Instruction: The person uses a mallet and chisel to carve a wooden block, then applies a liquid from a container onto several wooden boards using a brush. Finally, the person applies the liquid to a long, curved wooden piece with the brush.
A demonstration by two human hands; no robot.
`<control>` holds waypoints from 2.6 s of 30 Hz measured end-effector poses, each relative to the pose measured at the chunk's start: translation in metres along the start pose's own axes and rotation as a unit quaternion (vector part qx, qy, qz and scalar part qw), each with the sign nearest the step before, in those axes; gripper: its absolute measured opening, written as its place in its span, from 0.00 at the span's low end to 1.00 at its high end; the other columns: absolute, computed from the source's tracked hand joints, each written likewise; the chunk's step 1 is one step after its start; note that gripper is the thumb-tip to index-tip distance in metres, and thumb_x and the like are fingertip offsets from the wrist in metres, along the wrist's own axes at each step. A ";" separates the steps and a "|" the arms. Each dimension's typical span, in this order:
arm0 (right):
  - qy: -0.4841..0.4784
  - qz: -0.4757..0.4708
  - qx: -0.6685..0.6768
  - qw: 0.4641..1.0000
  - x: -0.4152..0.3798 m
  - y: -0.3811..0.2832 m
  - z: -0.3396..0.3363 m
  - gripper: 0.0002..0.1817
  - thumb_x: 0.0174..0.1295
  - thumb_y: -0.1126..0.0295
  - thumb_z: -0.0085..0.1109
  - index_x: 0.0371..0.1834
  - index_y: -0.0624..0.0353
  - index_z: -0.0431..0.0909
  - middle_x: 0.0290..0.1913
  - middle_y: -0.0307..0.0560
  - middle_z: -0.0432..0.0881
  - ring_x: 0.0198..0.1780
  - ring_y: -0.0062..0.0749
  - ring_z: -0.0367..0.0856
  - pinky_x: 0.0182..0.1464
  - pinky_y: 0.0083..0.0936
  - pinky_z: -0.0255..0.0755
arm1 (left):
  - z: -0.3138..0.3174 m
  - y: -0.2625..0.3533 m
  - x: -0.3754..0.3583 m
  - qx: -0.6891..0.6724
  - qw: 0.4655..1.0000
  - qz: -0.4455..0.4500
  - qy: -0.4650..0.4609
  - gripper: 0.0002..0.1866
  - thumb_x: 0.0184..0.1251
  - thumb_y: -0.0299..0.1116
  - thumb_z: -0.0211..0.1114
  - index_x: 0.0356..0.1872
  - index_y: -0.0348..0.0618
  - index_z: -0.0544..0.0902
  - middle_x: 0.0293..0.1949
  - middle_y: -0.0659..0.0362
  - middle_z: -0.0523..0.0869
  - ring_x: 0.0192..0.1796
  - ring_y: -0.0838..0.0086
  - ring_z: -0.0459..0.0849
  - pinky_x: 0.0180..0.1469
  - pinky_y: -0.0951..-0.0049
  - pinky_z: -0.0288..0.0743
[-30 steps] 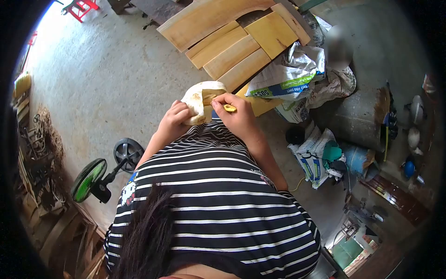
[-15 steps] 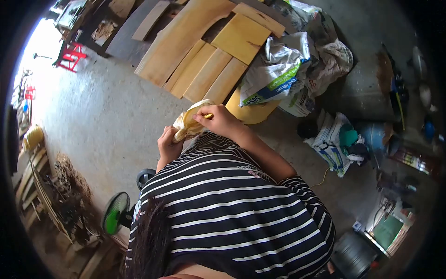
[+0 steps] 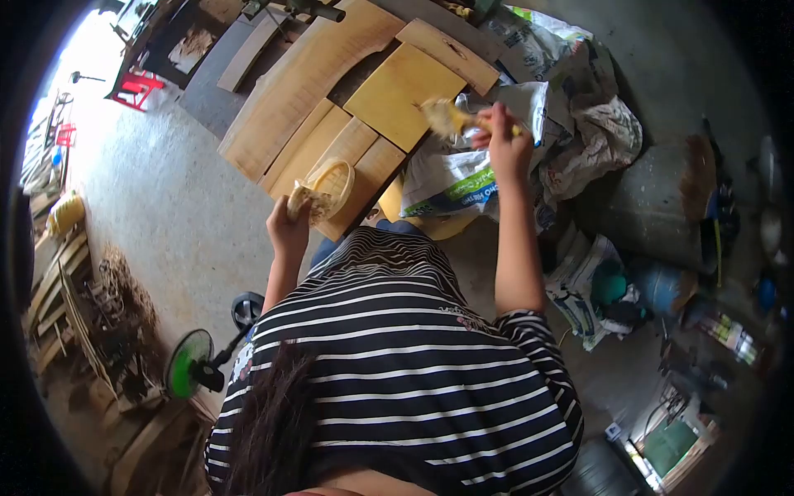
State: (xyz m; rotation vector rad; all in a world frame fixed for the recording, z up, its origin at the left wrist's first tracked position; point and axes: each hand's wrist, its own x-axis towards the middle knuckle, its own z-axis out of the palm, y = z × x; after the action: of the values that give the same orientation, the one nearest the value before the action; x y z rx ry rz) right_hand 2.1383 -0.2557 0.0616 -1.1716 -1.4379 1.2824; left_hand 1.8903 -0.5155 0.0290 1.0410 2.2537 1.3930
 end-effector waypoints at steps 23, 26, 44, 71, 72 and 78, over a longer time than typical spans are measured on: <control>-0.105 -0.223 -0.268 0.931 0.131 0.084 0.093 0.18 0.66 0.61 0.52 0.24 0.63 0.81 0.22 0.56 0.81 0.23 0.48 0.82 0.25 0.35 0.75 | 0.008 -0.001 -0.008 -0.084 0.989 -0.095 0.071 0.06 0.57 0.20 0.68 0.28 0.36 0.77 0.23 0.67 0.74 0.27 0.86 0.68 0.28 0.83 0.65; -0.151 -0.282 -0.245 0.915 0.115 0.079 0.099 0.18 0.66 0.62 0.52 0.24 0.63 0.81 0.20 0.52 0.82 0.20 0.43 0.82 0.22 0.32 0.75 | 0.008 0.005 -0.006 -0.075 0.991 -0.089 0.068 0.06 0.57 0.21 0.68 0.29 0.36 0.77 0.24 0.66 0.75 0.27 0.85 0.69 0.29 0.82 0.65; -0.247 -0.131 -0.059 0.958 0.087 0.041 0.118 0.13 0.67 0.66 0.54 0.28 0.63 0.80 0.24 0.43 0.83 0.16 0.20 0.77 0.17 0.19 0.68 | -0.032 -0.001 -0.029 0.053 0.988 -0.038 0.137 0.06 0.57 0.19 0.68 0.32 0.33 0.78 0.29 0.64 0.79 0.30 0.84 0.72 0.33 0.84 0.67; -0.463 -0.228 -0.096 0.851 -0.007 0.054 0.131 0.14 0.63 0.69 0.55 0.22 0.66 0.75 0.23 0.51 0.80 0.23 0.40 0.80 0.27 0.30 0.72 | -0.035 0.009 -0.029 0.136 0.976 -0.044 0.164 0.11 0.43 0.17 0.71 0.28 0.35 0.78 0.23 0.56 0.76 0.25 0.68 0.73 0.29 0.73 0.68; -0.475 -0.141 -0.069 0.866 -0.022 0.049 0.129 0.14 0.64 0.69 0.54 0.23 0.67 0.75 0.23 0.51 0.80 0.22 0.37 0.79 0.26 0.29 0.72 | -0.036 0.008 -0.029 0.131 0.973 -0.053 0.184 0.11 0.44 0.17 0.71 0.28 0.35 0.78 0.23 0.56 0.76 0.25 0.68 0.73 0.29 0.73 0.68; -0.332 -0.073 -0.050 0.939 0.006 0.033 0.100 0.12 0.66 0.73 0.50 0.26 0.66 0.77 0.24 0.49 0.80 0.19 0.30 0.77 0.25 0.25 0.71 | -0.042 0.013 -0.028 0.151 0.973 -0.017 0.174 0.08 0.56 0.21 0.69 0.30 0.34 0.76 0.23 0.63 0.75 0.25 0.83 0.69 0.28 0.83 0.65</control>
State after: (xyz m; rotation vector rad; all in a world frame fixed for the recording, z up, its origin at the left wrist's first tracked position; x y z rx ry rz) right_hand 2.0424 -0.2680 0.0188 -0.6865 -2.0497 1.5948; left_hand 1.8910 -0.5591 0.0577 0.8908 2.7946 1.3305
